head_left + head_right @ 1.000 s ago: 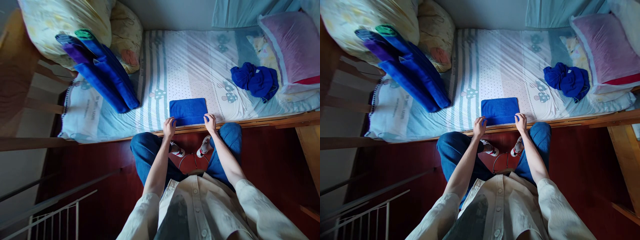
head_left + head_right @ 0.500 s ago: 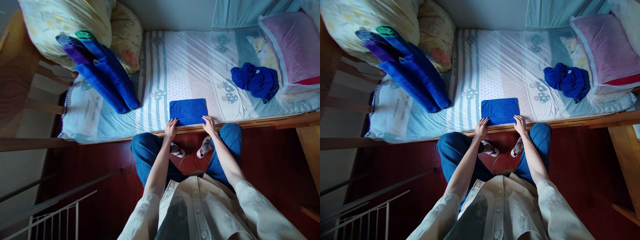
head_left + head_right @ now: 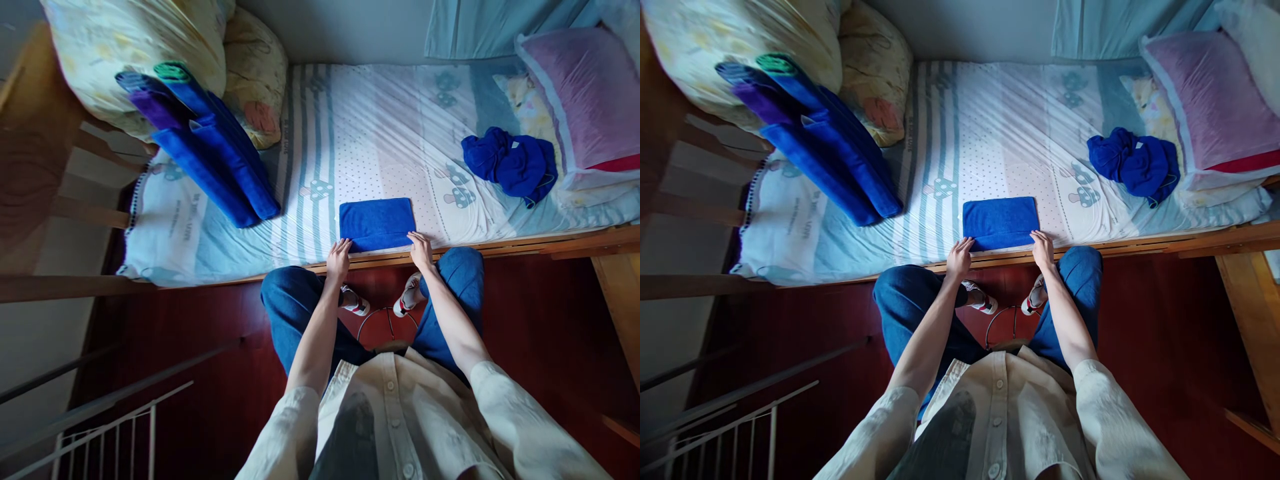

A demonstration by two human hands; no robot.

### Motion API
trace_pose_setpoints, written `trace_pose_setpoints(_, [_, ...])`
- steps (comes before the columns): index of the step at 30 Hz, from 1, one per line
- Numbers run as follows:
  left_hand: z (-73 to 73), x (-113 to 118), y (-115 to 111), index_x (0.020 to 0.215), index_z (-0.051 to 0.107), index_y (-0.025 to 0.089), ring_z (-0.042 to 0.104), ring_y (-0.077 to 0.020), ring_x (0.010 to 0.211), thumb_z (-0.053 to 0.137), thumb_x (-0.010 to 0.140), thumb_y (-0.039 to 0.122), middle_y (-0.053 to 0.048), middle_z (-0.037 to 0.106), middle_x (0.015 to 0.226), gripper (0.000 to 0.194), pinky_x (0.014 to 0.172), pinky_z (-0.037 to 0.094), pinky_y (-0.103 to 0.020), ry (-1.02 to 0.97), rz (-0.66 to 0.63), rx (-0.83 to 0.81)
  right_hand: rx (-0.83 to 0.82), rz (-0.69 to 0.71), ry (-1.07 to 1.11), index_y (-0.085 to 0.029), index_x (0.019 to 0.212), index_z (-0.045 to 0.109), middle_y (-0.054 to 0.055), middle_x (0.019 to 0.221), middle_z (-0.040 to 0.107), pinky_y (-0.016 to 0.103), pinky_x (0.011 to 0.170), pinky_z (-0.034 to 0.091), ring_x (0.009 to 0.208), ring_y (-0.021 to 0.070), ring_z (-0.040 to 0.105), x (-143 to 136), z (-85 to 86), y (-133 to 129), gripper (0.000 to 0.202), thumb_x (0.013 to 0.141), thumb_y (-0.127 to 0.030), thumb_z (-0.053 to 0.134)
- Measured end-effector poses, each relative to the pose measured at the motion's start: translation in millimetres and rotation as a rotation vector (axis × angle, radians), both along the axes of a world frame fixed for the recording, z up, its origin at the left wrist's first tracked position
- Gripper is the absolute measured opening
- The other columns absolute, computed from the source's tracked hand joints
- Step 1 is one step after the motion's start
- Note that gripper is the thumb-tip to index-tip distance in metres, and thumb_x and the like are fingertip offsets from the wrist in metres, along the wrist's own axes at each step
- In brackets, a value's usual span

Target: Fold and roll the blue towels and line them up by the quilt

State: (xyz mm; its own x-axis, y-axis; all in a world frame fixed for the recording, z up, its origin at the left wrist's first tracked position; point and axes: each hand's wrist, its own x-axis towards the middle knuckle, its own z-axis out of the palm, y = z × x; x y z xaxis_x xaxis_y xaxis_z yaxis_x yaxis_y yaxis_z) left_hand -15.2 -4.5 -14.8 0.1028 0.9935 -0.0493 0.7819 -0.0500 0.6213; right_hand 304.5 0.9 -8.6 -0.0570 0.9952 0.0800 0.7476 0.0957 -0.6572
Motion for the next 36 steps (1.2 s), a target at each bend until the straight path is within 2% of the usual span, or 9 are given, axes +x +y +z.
trace_pose_setpoints(5, [14.3, 0, 3, 0.118, 0.075, 0.021, 0.065, -0.0277, 0.129, 0.048, 0.077, 0.005, -0.012, 0.075, 0.128, 0.052, 0.118, 0.044, -0.044, -0.006, 0.074, -0.014, 0.015, -0.034, 0.03, -0.018, 0.12, 0.075, 0.012, 0.129, 0.075, 0.047, 0.119, 0.048, 0.13, 0.0261, 0.065, -1, 4.8, 1, 0.047, 0.084, -0.003, 0.049])
trace_pose_setpoints(10, [24.1, -1, 9, 0.111, 0.073, 0.021, 0.071, -0.0271, 0.113, 0.05, 0.079, 0.011, -0.01, 0.077, 0.115, 0.04, 0.107, 0.052, -0.039, -0.144, 0.238, -0.036, -0.006, -0.116, 0.157, -0.016, 0.12, 0.072, 0.013, 0.125, 0.076, 0.045, 0.113, 0.051, 0.121, 0.0267, 0.069, -3, 9.5, 4, 0.041, 0.087, -0.013, 0.048])
trace_pose_setpoints(14, [22.5, 1, 12, 0.114, 0.068, 0.019, 0.071, -0.024, 0.112, 0.051, 0.082, 0.015, -0.011, 0.076, 0.115, 0.037, 0.101, 0.056, -0.036, -0.298, 0.378, -0.062, -0.01, -0.189, 0.264, -0.015, 0.116, 0.072, 0.016, 0.122, 0.076, 0.043, 0.108, 0.053, 0.115, 0.0273, 0.07, -2, 8.0, 9, 0.035, 0.087, -0.021, 0.052])
trace_pose_setpoints(18, [18.5, 1, 15, 0.111, 0.067, 0.019, 0.072, -0.0238, 0.107, 0.054, 0.089, 0.022, -0.011, 0.076, 0.106, 0.026, 0.094, 0.059, -0.035, -0.351, 0.472, -0.117, -0.068, -0.287, 0.338, -0.013, 0.114, 0.071, 0.018, 0.116, 0.076, 0.041, 0.098, 0.057, 0.102, 0.0262, 0.071, -2, 2.3, 13, 0.035, 0.089, -0.032, 0.056])
trace_pose_setpoints(22, [17.9, -1, 16, 0.108, 0.065, 0.018, 0.072, -0.0225, 0.103, 0.054, 0.093, 0.027, -0.011, 0.076, 0.104, 0.02, 0.092, 0.058, -0.033, -0.374, 0.485, -0.1, -0.04, -0.35, 0.394, -0.011, 0.112, 0.071, 0.018, 0.11, 0.077, 0.04, 0.094, 0.057, 0.098, 0.026, 0.071, -4, -0.9, 15, 0.039, 0.09, -0.041, 0.06])
trace_pose_setpoints(28, [15.3, -5, 14, 0.102, 0.065, 0.018, 0.071, -0.0225, 0.096, 0.055, 0.095, 0.038, -0.009, 0.074, 0.093, 0.023, 0.087, 0.056, -0.032, -0.34, 0.514, -0.055, -0.007, -0.397, 0.424, -0.014, 0.101, 0.072, 0.015, 0.095, 0.078, 0.04, 0.087, 0.057, 0.087, 0.0268, 0.071, -5, -4.4, 16, 0.047, 0.091, -0.058, 0.061])
trace_pose_setpoints(36, [11.3, -3, 13, 0.097, 0.066, 0.018, 0.07, -0.0232, 0.09, 0.055, 0.094, 0.032, -0.011, 0.073, 0.093, 0.018, 0.089, 0.053, -0.034, -0.249, 0.603, -0.123, -0.039, -0.419, 0.4, -0.015, 0.092, 0.074, 0.013, 0.091, 0.078, 0.038, 0.083, 0.058, 0.082, 0.0254, 0.07, 1, -15.7, 15, 0.048, 0.085, -0.062, 0.065])
